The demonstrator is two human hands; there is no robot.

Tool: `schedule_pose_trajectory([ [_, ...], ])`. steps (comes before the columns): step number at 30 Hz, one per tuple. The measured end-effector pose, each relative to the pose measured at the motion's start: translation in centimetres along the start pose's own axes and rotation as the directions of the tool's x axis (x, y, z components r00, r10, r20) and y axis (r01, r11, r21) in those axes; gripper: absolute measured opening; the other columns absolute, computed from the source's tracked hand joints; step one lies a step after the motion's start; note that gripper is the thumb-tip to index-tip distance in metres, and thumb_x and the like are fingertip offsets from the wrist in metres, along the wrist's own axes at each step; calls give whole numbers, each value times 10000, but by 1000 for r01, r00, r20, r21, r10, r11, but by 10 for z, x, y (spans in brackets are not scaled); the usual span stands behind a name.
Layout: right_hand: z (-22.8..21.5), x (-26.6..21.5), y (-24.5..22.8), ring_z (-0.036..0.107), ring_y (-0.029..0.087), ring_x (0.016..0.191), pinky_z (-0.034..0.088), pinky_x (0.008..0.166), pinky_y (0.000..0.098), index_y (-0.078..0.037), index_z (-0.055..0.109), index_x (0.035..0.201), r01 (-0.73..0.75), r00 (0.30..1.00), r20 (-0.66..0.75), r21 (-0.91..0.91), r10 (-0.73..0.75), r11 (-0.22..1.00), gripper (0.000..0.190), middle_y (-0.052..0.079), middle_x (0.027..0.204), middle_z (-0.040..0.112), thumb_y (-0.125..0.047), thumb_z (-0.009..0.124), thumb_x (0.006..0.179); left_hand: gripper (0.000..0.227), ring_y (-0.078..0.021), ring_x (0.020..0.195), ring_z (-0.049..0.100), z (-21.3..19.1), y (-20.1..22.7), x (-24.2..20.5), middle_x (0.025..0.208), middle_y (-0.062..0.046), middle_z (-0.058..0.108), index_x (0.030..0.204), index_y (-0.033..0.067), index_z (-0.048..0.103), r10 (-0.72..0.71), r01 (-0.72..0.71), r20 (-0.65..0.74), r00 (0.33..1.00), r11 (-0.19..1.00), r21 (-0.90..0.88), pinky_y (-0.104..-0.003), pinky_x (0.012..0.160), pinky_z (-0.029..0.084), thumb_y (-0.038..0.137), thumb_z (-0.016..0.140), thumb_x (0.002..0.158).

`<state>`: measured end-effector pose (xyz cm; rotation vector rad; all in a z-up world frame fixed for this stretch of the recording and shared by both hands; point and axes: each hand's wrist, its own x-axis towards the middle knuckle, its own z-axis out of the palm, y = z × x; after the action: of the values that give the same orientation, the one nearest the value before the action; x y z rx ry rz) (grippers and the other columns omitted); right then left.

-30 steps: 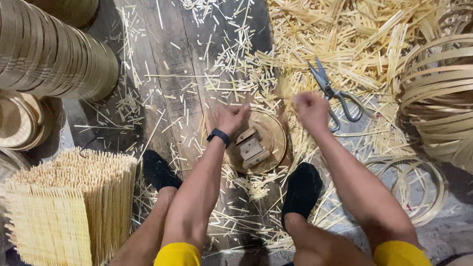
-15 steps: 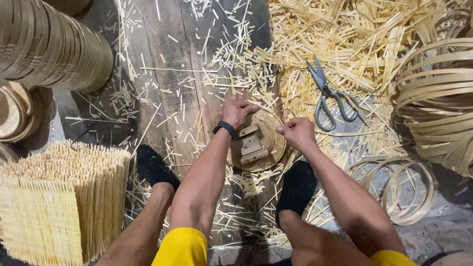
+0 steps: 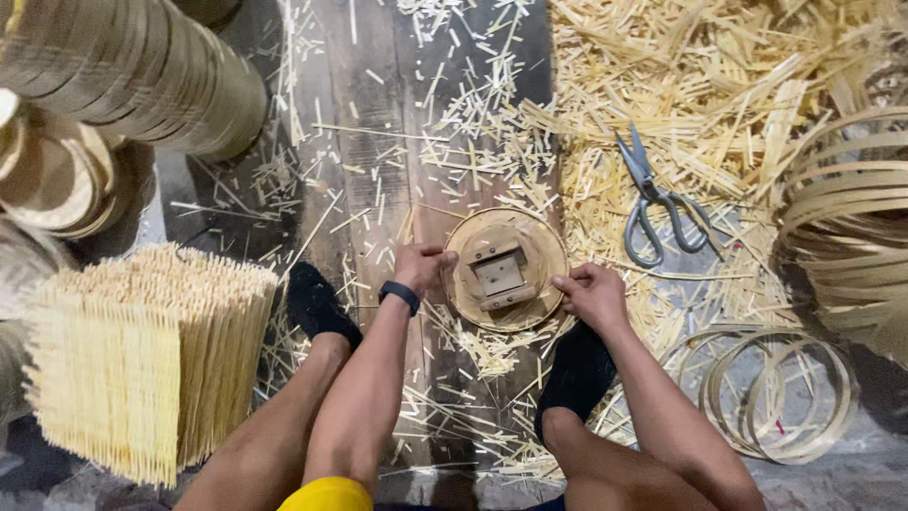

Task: The person assembles bamboo baskets by placing circular frames onto woven mats, trimming the mats to size using scissors, and fitting the pieces together over a wooden mold.

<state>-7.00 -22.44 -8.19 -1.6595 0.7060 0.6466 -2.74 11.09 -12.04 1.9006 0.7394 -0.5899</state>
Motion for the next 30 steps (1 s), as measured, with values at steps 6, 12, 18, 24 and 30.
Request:
schedule_pose_trajectory([
  [6, 0, 8, 13, 651, 130, 525, 554, 485, 283, 36, 733, 880, 30, 999, -21, -17, -31, 999, 251, 95, 700, 709, -179, 852, 831, 261, -217, 757, 741, 2, 14, 2, 910, -128, 771, 969, 7, 751, -294, 290, 17, 956, 929, -229, -378, 637, 642, 38, 875, 741],
  [12, 3, -15, -13, 678, 167, 644, 577, 546, 301, 64, 722, 977, 27, 997, -74, 69, -22, 997, 257, 121, 834, 730, -142, 827, 866, 340, -236, 847, 750, 10, 14, -10, 981, -153, 790, 1067, -42, 766, -95, 69, -78, 992, 953, -294, -358, 760, 634, 29, 870, 751],
  [18, 12, -40, -6, 770, 303, 870, 623, 734, 375, 90, 668, 1050, -243, 959, 220, 308, 179, 920, 219, 188, 928, 733, -101, 658, 941, 343, -290, 1122, 680, 28, -24, -92, 1298, -218, 641, 1232, -87, 576, -121, 404, 412, 903, 568, -717, -468, 962, 619, 158, 650, 1004],
  [24, 39, -17, 28, 750, 333, 768, 660, 634, 421, 97, 581, 948, -196, 980, 109, 346, 169, 917, 176, 222, 892, 709, -65, 649, 953, 254, -250, 920, 731, 75, -53, -89, 1027, -115, 752, 1126, -28, 675, -151, 259, 211, 966, 603, -754, -435, 830, 624, 168, 617, 975],
  [30, 25, -25, 13, 766, 298, 720, 663, 615, 394, 85, 624, 941, -226, 956, 243, 262, 163, 938, 221, 231, 840, 727, -115, 718, 924, 261, -247, 781, 712, 58, -56, -77, 915, -134, 716, 1038, -54, 689, -131, 168, 125, 983, 915, -366, -390, 677, 645, 184, 738, 941],
])
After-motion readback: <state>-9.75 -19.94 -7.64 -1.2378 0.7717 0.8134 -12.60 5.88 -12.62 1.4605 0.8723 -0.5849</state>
